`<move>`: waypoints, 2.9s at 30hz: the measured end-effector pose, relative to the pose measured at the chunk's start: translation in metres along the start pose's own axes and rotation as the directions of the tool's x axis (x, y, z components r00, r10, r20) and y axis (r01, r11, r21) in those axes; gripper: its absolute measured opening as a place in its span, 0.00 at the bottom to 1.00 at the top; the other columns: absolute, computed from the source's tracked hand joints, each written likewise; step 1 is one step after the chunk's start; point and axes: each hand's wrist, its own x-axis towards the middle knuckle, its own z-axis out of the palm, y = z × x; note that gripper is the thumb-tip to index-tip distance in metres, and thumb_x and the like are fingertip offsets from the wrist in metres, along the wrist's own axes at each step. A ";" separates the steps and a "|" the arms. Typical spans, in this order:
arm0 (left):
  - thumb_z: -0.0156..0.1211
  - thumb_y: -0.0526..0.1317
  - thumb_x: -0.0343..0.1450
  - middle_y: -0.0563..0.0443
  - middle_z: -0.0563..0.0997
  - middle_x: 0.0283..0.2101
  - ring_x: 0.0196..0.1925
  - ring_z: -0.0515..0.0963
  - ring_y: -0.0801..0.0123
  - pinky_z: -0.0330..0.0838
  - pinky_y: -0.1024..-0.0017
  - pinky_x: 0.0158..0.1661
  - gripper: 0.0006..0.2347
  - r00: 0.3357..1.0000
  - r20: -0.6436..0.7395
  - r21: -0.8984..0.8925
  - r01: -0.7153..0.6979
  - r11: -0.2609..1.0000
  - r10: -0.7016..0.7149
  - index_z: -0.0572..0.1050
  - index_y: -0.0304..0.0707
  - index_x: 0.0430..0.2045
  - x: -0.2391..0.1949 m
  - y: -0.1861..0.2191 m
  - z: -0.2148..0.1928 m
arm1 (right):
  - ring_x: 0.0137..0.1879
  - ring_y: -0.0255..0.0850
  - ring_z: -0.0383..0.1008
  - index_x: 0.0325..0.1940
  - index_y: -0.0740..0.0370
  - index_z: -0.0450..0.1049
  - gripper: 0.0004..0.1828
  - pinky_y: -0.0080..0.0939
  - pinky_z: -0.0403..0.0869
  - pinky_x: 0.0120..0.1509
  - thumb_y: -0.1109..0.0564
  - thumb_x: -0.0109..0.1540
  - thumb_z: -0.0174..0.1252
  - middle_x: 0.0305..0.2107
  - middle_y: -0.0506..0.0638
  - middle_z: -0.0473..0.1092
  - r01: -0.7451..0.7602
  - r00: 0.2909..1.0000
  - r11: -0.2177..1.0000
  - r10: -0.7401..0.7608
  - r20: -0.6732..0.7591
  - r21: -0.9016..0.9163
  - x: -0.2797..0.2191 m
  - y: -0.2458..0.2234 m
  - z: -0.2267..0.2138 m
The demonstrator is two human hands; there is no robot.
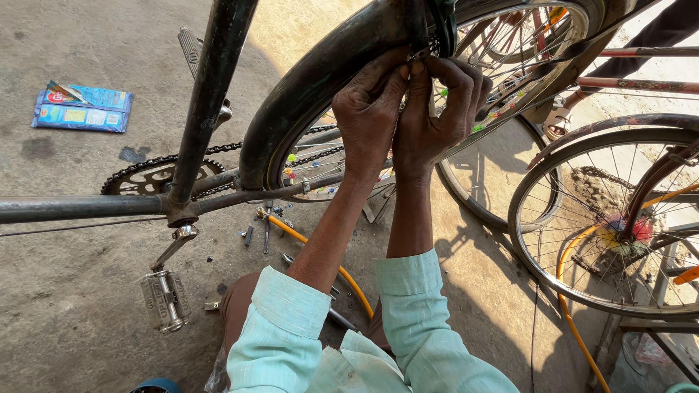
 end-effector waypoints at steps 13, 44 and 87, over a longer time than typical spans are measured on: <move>0.63 0.31 0.76 0.48 0.87 0.48 0.50 0.87 0.70 0.85 0.73 0.51 0.10 0.999 0.037 0.040 -0.002 0.999 0.000 0.81 0.38 0.50 0.000 0.002 -0.003 | 0.38 0.30 0.76 0.45 0.59 0.79 0.06 0.32 0.71 0.38 0.56 0.68 0.66 0.35 0.44 0.79 -0.229 0.972 0.972 0.225 0.072 0.046 -0.011 0.009 0.004; 0.60 0.30 0.77 0.50 0.87 0.42 0.43 0.88 0.73 0.87 0.75 0.44 0.07 0.990 0.076 -0.041 -0.114 0.993 0.117 0.82 0.38 0.46 0.007 -0.005 -0.006 | 0.56 0.37 0.75 0.65 0.64 0.67 0.24 0.38 0.76 0.61 0.63 0.72 0.73 0.49 0.51 0.73 -0.236 0.849 0.810 -0.096 0.520 0.536 0.048 0.066 -0.018; 0.68 0.23 0.68 0.42 0.87 0.32 0.30 0.83 0.71 0.78 0.75 0.32 0.06 0.966 -0.258 -0.087 -0.027 0.996 0.003 0.84 0.25 0.35 0.003 0.012 0.041 | 0.43 0.35 0.79 0.50 0.66 0.74 0.12 0.38 0.79 0.49 0.66 0.64 0.68 0.36 0.49 0.76 -0.402 0.778 0.690 -0.090 0.622 0.602 0.059 0.087 -0.021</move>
